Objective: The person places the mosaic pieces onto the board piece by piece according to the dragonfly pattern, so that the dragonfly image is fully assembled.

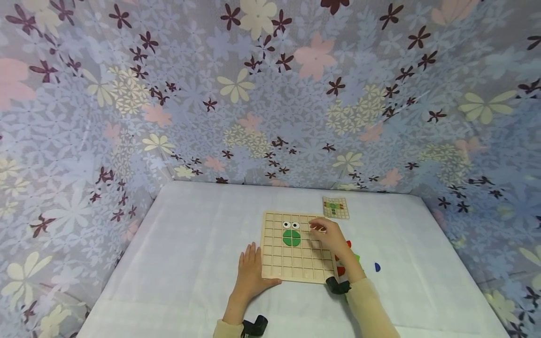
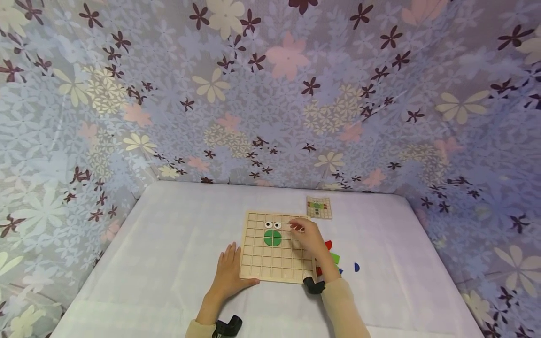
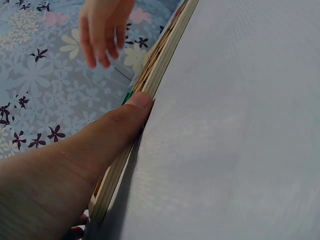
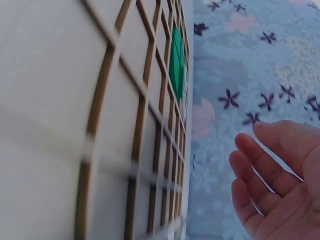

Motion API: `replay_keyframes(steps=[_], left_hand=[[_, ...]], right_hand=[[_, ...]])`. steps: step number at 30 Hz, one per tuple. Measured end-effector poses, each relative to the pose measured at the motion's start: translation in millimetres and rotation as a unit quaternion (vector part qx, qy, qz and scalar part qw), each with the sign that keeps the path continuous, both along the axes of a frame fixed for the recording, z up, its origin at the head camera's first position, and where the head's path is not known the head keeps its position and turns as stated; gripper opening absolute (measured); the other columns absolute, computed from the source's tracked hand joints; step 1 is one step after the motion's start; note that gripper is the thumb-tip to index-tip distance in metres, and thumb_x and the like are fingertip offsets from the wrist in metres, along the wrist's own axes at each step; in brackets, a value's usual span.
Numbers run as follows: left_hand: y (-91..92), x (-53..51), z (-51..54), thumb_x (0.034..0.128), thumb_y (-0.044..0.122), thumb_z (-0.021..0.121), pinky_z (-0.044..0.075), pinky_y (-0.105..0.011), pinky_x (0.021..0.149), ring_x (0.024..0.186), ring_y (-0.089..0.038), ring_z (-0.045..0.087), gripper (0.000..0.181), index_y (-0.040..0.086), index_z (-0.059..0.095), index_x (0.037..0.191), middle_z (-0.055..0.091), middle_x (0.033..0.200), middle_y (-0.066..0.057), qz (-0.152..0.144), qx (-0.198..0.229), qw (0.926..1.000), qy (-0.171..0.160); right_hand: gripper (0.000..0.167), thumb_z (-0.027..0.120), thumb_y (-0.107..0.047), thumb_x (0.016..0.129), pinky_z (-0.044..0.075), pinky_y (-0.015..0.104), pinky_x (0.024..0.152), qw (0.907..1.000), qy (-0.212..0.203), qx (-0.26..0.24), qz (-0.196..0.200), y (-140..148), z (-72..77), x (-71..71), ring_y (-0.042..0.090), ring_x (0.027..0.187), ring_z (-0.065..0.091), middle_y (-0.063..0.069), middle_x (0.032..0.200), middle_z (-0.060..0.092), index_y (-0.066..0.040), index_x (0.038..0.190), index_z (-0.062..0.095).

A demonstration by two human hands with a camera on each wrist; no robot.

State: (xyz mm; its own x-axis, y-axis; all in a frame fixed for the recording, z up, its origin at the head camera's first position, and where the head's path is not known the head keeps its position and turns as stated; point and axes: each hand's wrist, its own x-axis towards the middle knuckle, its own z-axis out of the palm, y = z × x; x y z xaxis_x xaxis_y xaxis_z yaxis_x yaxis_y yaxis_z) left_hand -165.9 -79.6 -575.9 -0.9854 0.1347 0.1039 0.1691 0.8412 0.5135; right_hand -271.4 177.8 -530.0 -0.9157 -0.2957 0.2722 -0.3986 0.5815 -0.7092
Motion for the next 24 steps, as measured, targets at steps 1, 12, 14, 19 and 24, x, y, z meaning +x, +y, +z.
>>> replay_keyframes(steps=[1, 12, 14, 19, 24], left_hand=[[0.0, 0.1, 0.4, 0.0639, 0.059, 0.078, 0.021, -0.057, 0.115, 0.143, -0.043, 0.023, 0.114, -0.01, 0.032, 0.142, 0.026, 0.152, -0.03, 0.0, 0.002, 1.0, -0.001], [0.8, 0.2, 0.4, 0.064, 0.057, 0.079, 0.019, -0.057, 0.116, 0.144, -0.043, 0.021, 0.114, -0.011, 0.032, 0.142, 0.025, 0.152, -0.03, 0.0, 0.013, 0.9999, -0.007], [0.7, 0.0, 0.0, 0.0641, 0.058, 0.079, 0.019, -0.057, 0.116, 0.144, -0.043, 0.021, 0.114, -0.011, 0.032, 0.142, 0.025, 0.152, -0.03, 0.0, 0.012, 0.9999, -0.006], [0.3, -0.5, -0.8, 0.0642, 0.058, 0.078, 0.02, -0.058, 0.115, 0.143, -0.043, 0.022, 0.114, -0.01, 0.032, 0.142, 0.026, 0.152, -0.03, -0.001, 0.007, 1.0, 0.001], [0.4, -0.3, -1.5, 0.0641, 0.059, 0.078, 0.02, -0.058, 0.115, 0.143, -0.043, 0.022, 0.114, -0.01, 0.032, 0.143, 0.026, 0.152, -0.03, -0.002, 0.004, 1.0, 0.003]], right_hand=[[0.026, 0.065, 0.0, 0.086, 0.052, 0.033, 0.076, 1.0, 0.001, -0.002, -0.004, 5.5, 0.2, 1.9, 0.027, 0.087, 0.065, 0.015, 0.099, 0.07, 0.002, 0.113, 0.066], [0.032, 0.067, 0.005, 0.082, 0.053, 0.045, 0.079, 0.9982, -0.013, 0.027, -0.052, 50.7, -1.5, 18.7, 0.029, 0.086, 0.064, 0.017, 0.097, 0.069, 0.004, 0.114, 0.064], [0.033, 0.067, 0.005, 0.081, 0.054, 0.041, 0.077, 0.9975, -0.028, 0.038, -0.054, 56.5, -4.6, 22.4, 0.027, 0.086, 0.063, 0.016, 0.098, 0.069, 0.003, 0.114, 0.064], [0.036, 0.068, 0.005, 0.079, 0.054, 0.032, 0.073, 0.9945, -0.074, 0.056, -0.048, 67.6, -14.4, 31.3, 0.023, 0.085, 0.063, 0.015, 0.098, 0.07, 0.003, 0.114, 0.064], [0.04, 0.072, 0.002, 0.076, 0.051, 0.032, 0.076, 0.9892, -0.116, 0.069, -0.056, 72.8, -20.1, 38.7, 0.019, 0.085, 0.06, 0.011, 0.097, 0.069, 0.001, 0.115, 0.065]])
